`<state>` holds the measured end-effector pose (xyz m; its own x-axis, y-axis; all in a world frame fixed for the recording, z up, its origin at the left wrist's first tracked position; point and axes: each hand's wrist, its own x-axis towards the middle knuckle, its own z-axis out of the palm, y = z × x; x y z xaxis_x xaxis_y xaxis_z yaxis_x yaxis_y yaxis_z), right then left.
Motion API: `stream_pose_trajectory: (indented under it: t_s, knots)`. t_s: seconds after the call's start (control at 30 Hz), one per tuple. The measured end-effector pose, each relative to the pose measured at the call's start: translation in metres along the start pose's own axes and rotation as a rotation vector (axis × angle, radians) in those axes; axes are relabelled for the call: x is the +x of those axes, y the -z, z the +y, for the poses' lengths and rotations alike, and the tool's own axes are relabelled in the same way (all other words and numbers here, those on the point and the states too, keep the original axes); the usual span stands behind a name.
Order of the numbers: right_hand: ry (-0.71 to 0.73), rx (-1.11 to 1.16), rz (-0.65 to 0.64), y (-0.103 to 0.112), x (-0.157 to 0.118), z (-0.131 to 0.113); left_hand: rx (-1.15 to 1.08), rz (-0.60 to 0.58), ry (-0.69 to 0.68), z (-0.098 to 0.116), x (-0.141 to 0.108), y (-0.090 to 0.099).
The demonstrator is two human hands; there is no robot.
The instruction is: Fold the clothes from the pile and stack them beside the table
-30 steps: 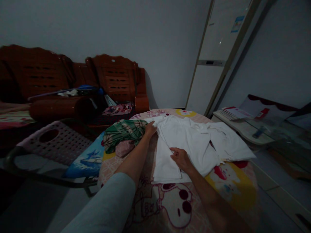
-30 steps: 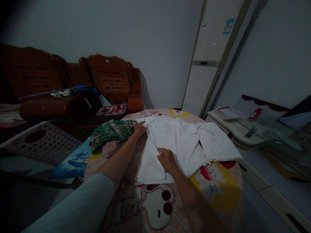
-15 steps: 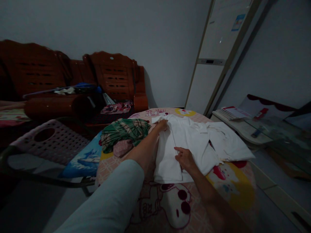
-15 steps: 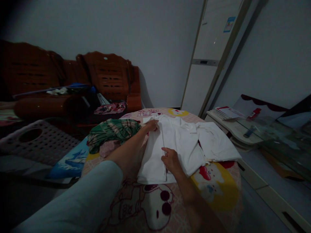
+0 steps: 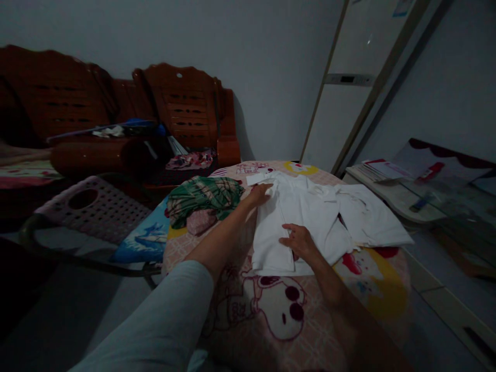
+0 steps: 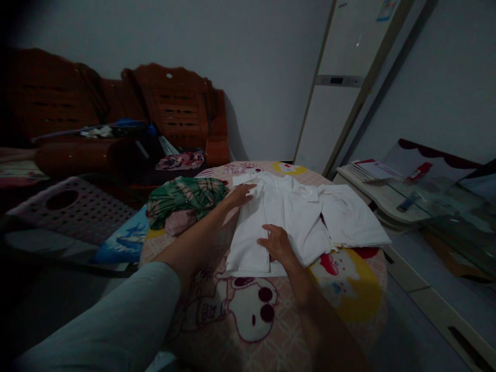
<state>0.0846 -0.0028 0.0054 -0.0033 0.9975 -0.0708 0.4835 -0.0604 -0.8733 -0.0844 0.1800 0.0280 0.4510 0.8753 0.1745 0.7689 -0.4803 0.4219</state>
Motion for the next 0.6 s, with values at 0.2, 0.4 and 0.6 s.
stream_pose_trajectory:
  t_s: [0.2,0.4,0.6]
  knots:
    - [-0.029,0.153,-0.400,0.012,-0.016,-0.007,0.097,-0.030,0.293,-0.003,-0.059,0.003]
    - [-0.024,0.070,-0.550,0.030,-0.013,-0.003,-0.138,-0.044,0.300,0.003,-0.075,-0.006]
    - [0.017,-0.025,-0.515,0.033,-0.018,-0.009,-0.285,0.005,0.322,-0.005,-0.073,-0.014]
